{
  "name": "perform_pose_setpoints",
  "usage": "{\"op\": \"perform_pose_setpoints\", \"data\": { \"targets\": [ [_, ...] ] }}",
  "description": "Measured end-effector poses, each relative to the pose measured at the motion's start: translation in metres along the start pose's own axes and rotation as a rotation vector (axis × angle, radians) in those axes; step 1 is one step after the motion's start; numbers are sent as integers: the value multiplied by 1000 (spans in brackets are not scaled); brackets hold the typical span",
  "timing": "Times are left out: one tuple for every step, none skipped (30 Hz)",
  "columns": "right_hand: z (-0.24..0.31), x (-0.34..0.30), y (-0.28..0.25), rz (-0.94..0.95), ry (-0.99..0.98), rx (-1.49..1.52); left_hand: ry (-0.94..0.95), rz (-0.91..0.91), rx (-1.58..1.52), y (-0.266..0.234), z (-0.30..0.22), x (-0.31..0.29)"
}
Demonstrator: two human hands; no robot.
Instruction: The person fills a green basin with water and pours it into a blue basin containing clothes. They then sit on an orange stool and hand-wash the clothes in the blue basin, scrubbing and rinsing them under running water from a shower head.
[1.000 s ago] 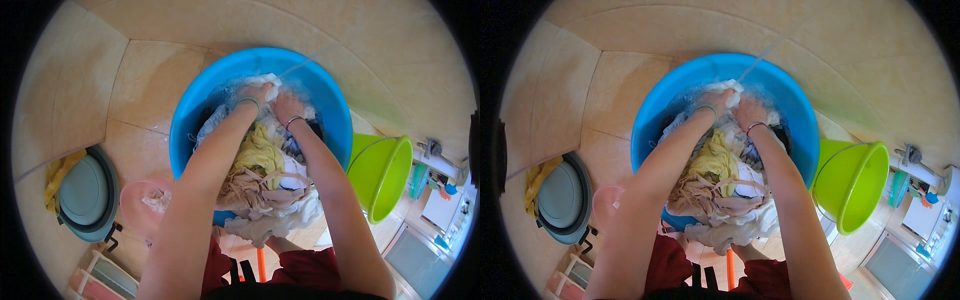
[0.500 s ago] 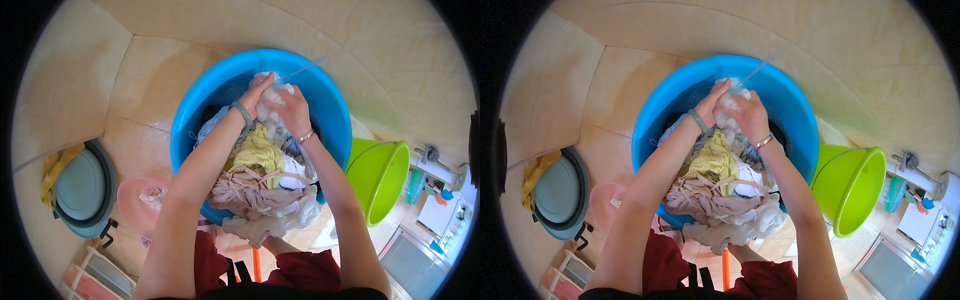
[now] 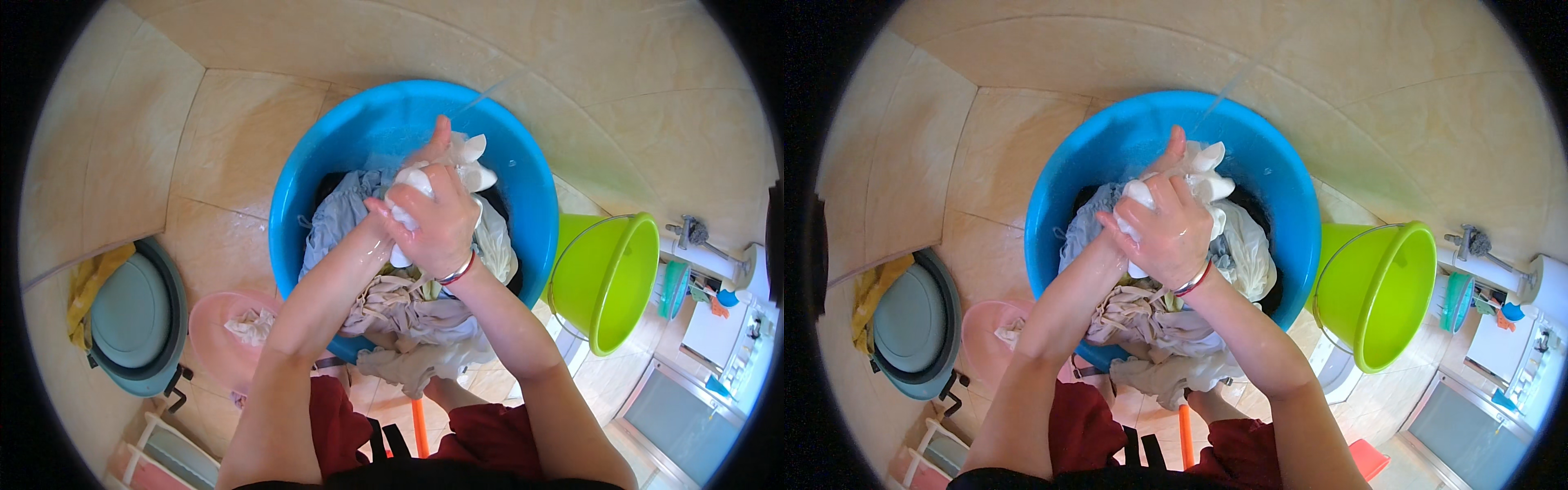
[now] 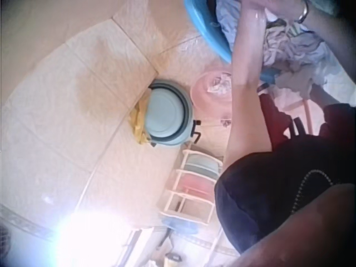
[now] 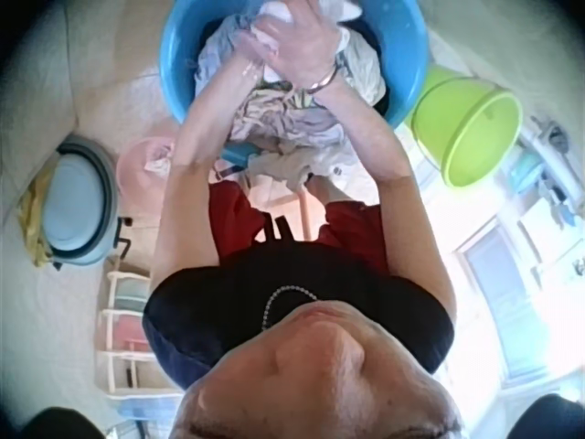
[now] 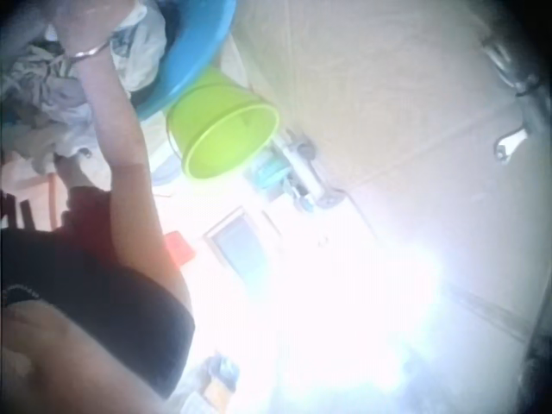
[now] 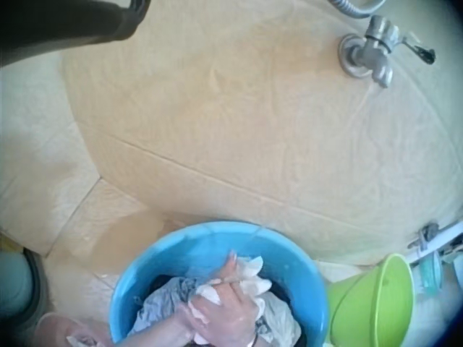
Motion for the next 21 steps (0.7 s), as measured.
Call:
{"op": "perform_pose_setpoints", "data": {
  "targets": [
    [-2, 1, -2, -19, 7, -12, 20, 21, 57, -6, -2, -4],
    [-4, 2, -2, -32, 8, 39, 42, 41, 115, -12, -2, -6],
    [-7, 3, -2, -47, 11, 92, 406, -140, 521, -1, 3, -8],
    [-11, 5, -1, -62, 13, 147, 680, -509, 960, 11, 10, -13],
    [-20, 2, 5, -87, -19, 196, 708, -504, 1128, -4, 3, -12],
    [-24, 3, 6, -91, 1, 227, 681, -532, 1083, -5, 1, -15],
    [-27, 4, 5, -93, 19, 251, 656, -554, 1032, 4, -1, -17],
    [-30, 5, 4, -95, 38, 275, 577, -598, 763, 12, 2, -22],
    [-43, 1, 7, -111, 45, 251, 493, -628, 497, 24, 4, -24],
    [-62, -3, 12, -118, 118, 216, 500, -755, 527, 25, 2, -24],
    [-83, -7, 15, -127, 191, 173, 503, -875, 555, 27, 1, -22],
    [-100, -10, 19, -136, 266, 137, 508, -1002, 586, 29, -1, -22],
    [-110, -11, 23, -89, 288, 103, 536, -1000, 556, 34, -1, -20],
    [-118, -12, 27, -43, 311, 68, 588, -982, 561, 33, -6, -22],
    [-127, -17, 27, 13, 340, 22, 627, -963, 556, 29, -9, -24],
    [-138, -17, 26, 39, 305, 47, 672, -935, 556, 25, -16, -24],
    [-149, -18, 23, 65, 270, 72, 670, -931, 891, 10, -30, -28],
    [-159, -22, 22, 92, 236, 104, 638, -961, 1132, 1, -39, -32],
    [-165, -28, 19, 193, 194, 43, 595, -986, 1375, -6, -46, -36],
    [-166, -35, 22, 252, 187, -8, 542, -1002, 1619, -12, -53, -40],
    [-165, -41, 21, 314, 182, -68, 316, -934, 1872, -14, -57, -42]
  ]
}}
Point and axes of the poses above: each hand's wrist, its own x-axis towards the middle knuckle, its own y-axis out of the palm, z = x × y, the point moved 2 cm from there along x, towards the middle knuckle, and after that the axes turned 2 degrees about x, right-handed, at the moved point
